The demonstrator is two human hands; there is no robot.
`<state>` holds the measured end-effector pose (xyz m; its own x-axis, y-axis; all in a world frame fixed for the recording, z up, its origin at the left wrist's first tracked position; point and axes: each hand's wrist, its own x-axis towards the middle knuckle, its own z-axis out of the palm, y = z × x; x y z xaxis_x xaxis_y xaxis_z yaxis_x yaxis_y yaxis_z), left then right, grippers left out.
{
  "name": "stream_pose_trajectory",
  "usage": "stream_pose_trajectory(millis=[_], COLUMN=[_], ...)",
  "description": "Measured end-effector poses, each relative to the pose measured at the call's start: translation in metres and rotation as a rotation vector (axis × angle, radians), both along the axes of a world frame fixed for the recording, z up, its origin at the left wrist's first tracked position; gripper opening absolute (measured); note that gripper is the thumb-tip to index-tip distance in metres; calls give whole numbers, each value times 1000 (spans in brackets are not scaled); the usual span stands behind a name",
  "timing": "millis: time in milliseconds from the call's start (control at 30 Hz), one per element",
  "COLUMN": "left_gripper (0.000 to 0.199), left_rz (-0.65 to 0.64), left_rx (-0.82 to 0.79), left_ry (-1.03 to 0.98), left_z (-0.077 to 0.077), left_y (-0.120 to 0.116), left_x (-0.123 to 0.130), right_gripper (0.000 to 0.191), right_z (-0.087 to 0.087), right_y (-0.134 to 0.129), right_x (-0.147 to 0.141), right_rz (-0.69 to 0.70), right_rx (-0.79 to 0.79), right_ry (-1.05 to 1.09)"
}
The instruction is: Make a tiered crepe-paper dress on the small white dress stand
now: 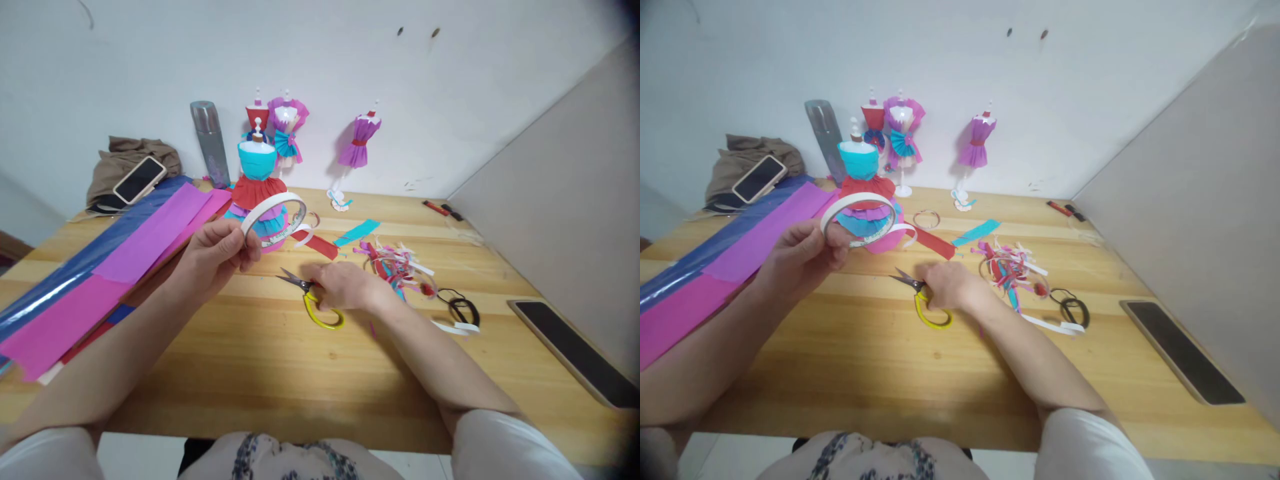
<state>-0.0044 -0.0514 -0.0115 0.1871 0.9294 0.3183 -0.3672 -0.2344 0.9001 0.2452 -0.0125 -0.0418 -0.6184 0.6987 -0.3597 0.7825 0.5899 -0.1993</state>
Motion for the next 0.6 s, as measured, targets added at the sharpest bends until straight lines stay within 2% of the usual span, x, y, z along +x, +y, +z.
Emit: stream_pose_trajectory(millis=[133,300,400,500,600], left_gripper=[33,31,31,30,28], left_rz=[-10,13,33,38,74], left_rx=[-72,-77,-22,107,228], left_ry=[-70,-123,-150,-161,-139], left_z=[2,6,9,9,8], left_y=[-1,-1,1,3,3], left_x=[0,-3,-7,-14,-19], right_gripper=[44,27,29,44,57], right_z=[-6,2,8,9,3], right_y=[-10,-1,7,10,10], right_x=[-14,-1,13,24,23], right_rz=[33,112,120,118,121], right_rx=[-8,-66,-290,-683,-832], right_ry=[22,201,553,954,1238])
